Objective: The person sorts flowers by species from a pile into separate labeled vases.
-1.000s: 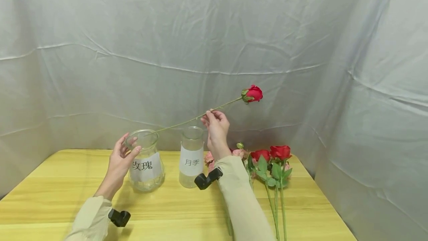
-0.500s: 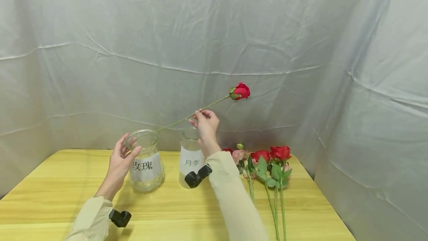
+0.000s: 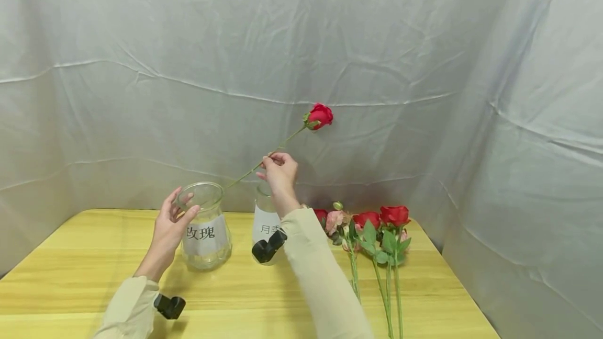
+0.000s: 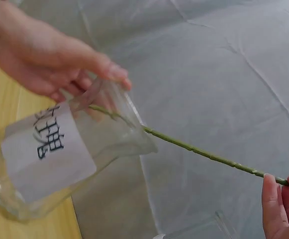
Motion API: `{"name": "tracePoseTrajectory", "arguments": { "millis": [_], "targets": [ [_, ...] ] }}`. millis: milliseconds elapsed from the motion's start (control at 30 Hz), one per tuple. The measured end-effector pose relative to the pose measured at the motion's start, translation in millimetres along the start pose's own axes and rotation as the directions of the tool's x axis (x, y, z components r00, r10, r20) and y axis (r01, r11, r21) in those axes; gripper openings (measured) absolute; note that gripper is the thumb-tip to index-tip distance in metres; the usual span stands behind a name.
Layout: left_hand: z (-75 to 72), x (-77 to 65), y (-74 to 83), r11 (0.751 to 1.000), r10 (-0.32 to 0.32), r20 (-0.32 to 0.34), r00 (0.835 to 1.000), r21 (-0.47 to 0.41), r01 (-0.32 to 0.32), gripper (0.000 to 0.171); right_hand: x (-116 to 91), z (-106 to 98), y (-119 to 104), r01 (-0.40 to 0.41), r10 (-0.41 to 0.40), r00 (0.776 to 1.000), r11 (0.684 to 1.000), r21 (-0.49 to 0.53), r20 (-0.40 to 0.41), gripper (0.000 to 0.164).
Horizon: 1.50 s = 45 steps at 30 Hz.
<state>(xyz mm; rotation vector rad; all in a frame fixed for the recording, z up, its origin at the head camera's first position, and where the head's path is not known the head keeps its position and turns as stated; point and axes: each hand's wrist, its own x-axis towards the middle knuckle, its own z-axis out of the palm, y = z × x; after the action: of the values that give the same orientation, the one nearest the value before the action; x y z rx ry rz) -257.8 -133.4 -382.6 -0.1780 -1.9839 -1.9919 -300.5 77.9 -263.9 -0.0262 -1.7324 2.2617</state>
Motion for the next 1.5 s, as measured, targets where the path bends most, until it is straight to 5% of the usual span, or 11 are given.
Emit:
{"name": "tracePoseTrajectory", "arguments": {
  "millis": [200,400,567,867,1200,1500],
  "targets": [
    [0.2,0.1,-0.6,1.000,-0.002,-0.007,1.000,0.007,0.002,0.075,-2.3,15.6,0.7,0.104,-0.093,0.993,0.982,-0.161,0.076,0.016],
    [-0.1,0.4,-0.1,1.000,0.003,-0.013,1.000,0.007,-0.003,0.075,-1.9,39.8,-5.0,0.215,-0.154,0.967,0.918,-0.332,0.201,0.021],
    [2.3,-1.4,0.0,1.000,0.001,-0.008,1.000,-0.016,-0.001,0.074,-1.0,55.1,-8.8,0.262,-0.135,0.947,0.851,-0.455,0.292,0.024],
    [4.8,-1.4,1.7,1.000,0.003,-0.005,1.000,-0.025,-0.003,0.075,-3.9,58.4,-13.5,0.279,-0.077,0.926,0.798,-0.534,0.370,0.020],
    [0.6,-0.8,-3.3,1.000,-0.004,-0.006,1.000,-0.014,0.004,0.076,-3.2,47.8,-9.5,0.267,-0.037,0.906,0.823,-0.501,0.421,0.018],
    [0.8,-1.3,-0.8,1.000,-0.017,-0.012,1.000,-0.013,0.017,0.076,4.2,21.9,-7.7,0.191,0.001,0.915,0.879,-0.436,0.403,0.022]
  ]
}}
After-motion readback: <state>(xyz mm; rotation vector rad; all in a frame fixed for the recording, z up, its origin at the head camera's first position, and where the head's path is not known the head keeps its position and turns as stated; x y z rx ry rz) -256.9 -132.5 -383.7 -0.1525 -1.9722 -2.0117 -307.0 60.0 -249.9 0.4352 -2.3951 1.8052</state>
